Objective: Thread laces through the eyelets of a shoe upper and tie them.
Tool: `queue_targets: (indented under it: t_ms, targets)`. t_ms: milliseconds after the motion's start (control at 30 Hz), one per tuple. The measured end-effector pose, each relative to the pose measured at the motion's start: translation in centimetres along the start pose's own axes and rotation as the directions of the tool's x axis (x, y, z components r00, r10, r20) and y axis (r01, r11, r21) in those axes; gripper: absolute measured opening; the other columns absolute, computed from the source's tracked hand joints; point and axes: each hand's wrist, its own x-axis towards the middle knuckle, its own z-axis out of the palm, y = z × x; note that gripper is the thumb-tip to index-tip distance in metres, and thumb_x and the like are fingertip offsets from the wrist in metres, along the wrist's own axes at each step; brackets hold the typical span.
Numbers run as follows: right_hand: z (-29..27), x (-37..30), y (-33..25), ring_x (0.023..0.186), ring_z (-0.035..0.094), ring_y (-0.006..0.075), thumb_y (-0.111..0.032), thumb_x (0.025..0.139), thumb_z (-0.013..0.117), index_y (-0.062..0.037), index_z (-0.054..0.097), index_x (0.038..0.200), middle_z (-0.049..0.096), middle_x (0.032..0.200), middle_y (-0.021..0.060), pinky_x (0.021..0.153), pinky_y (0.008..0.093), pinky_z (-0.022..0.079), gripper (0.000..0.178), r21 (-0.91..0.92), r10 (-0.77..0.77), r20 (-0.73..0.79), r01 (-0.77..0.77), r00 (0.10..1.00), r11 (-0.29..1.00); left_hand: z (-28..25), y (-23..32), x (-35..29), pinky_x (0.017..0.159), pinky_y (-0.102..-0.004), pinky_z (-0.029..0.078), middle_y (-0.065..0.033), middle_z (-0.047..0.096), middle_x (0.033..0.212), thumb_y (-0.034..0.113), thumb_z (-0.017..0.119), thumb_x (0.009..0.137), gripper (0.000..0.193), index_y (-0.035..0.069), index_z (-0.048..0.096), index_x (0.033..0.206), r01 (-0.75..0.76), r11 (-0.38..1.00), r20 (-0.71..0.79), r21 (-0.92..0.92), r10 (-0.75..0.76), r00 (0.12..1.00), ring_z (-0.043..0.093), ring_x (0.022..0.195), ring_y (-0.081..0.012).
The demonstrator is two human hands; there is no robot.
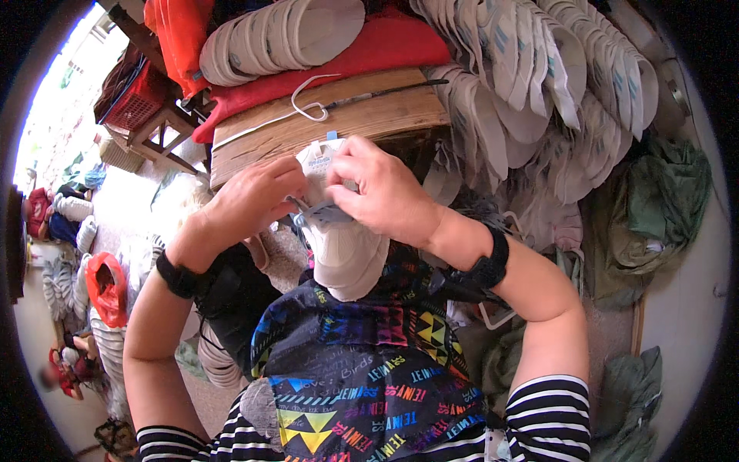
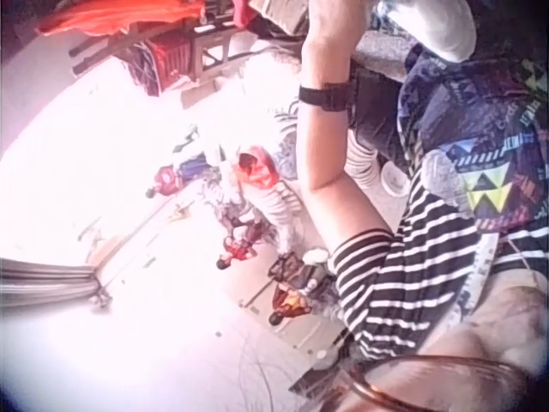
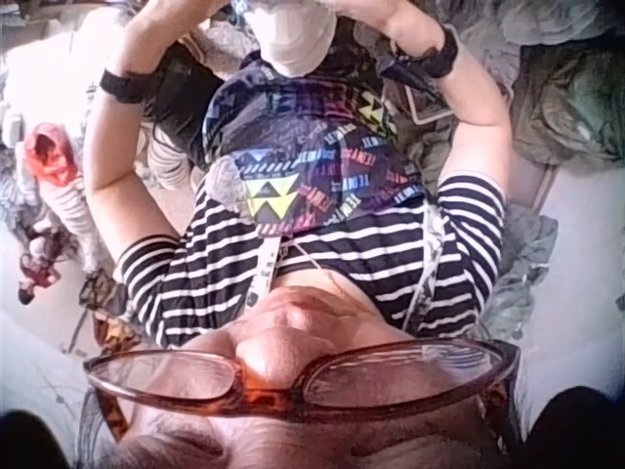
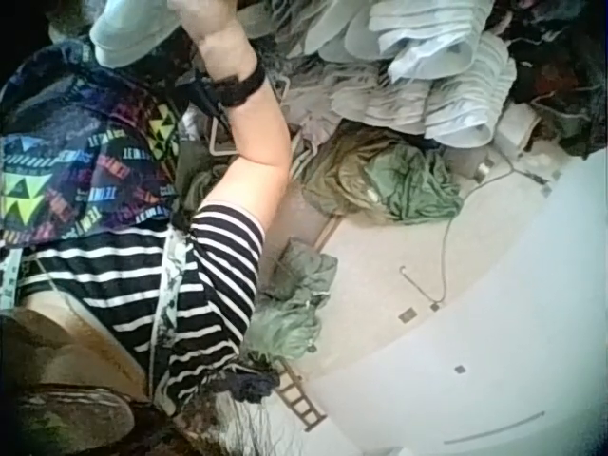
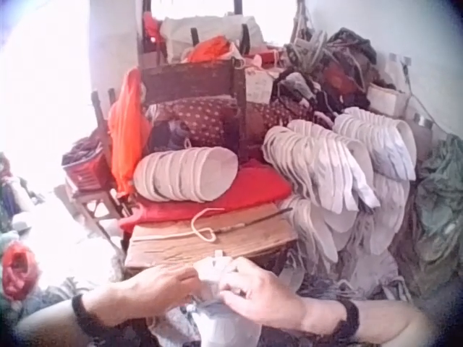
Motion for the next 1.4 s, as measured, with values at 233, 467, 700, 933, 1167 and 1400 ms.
queue_targets:
  t_ms: [233,467,700,933,1167,1400]
  targets:
    - [-1.0,2.3,0.8,0.077,0.065,0.0345,-0.009,0.087,0.058,-0.0041,0.062,0.094,0.063,0.085,0.0163,0.072,0.0396,0.054,0.009,-0.16,-0.011,0.16,0.037,0.987,0.986,1.4,-1.1,0.2,0.075,-0.0397,0.046,-0.0124,0.053,0.094,0.014,0.074,0.077,0.017,0.001,0.064,0.081,0.097,0.988,0.041,-0.121,-0.093,0.995,0.056,0.087,-0.0312]
    - [0.7,1.9,-0.3,0.087,0.064,0.033,-0.004,0.081,0.054,-0.0004,0.059,0.093,0.058,0.093,0.0179,0.071,0.0416,0.055,0.014,-0.585,-0.181,0.161,0.242,0.97,0.774,6.7,-0.1,-1.1,0.077,-0.032,0.046,-0.0095,0.052,0.097,0.011,0.071,0.08,0.011,0.001,0.067,0.081,0.17,0.884,-0.375,-0.436,-0.35,0.858,0.053,0.091,-0.0228]
    - [2.1,1.3,0.0,0.079,0.061,0.0362,-0.007,0.08,0.058,-0.003,0.056,0.091,0.054,0.092,0.0157,0.068,0.0439,0.052,0.012,-0.483,-0.083,0.097,0.12,0.992,0.867,-0.2,5.1,-2.3,0.081,-0.025,0.042,-0.0042,0.052,0.099,0.012,0.067,0.09,0.016,-0.003,0.065,0.085,-0.019,0.563,-0.334,-0.826,-0.463,0.821,0.048,0.093,-0.0133]
    - [1.3,1.7,-0.6,0.079,0.061,0.0363,-0.007,0.081,0.058,-0.004,0.057,0.09,0.055,0.09,0.0154,0.069,0.0468,0.05,0.01,-0.442,0.049,0.088,-0.006,0.995,0.897,0.8,3.9,-4.2,0.082,-0.0236,0.038,-0.0032,0.057,0.103,0.023,0.054,0.101,0.022,0.004,0.061,0.093,-0.135,0.26,-0.247,-0.956,-0.467,0.849,0.048,0.089,-0.0077]
    - [2.7,1.4,-0.7,0.081,0.062,0.0359,-0.005,0.08,0.059,-0.0033,0.058,0.09,0.056,0.092,0.0167,0.072,0.0465,0.051,0.011,-0.489,0.014,0.113,0.044,0.993,0.871,2.3,3.0,-4.9,0.07,-0.02,0.042,0.0009,0.062,0.083,0.021,0.054,0.101,0.019,0.002,0.061,0.104,0.011,0.193,-0.107,-0.981,-0.589,0.801,0.052,0.075,-0.0039]
    - [2.7,2.2,-0.1,0.083,0.062,0.0402,-0.003,0.08,0.059,-0.0015,0.054,0.098,0.057,0.095,0.02,0.071,0.0465,0.052,0.019,-0.313,-0.026,0.166,0.077,0.986,0.947,3.5,3.1,-5.2,0.069,-0.02,0.044,-0.0036,0.068,0.093,0.014,0.052,0.101,0.02,0.001,0.057,0.115,-0.023,0.197,-0.139,-0.98,-0.598,0.79,0.052,0.074,-0.0035]
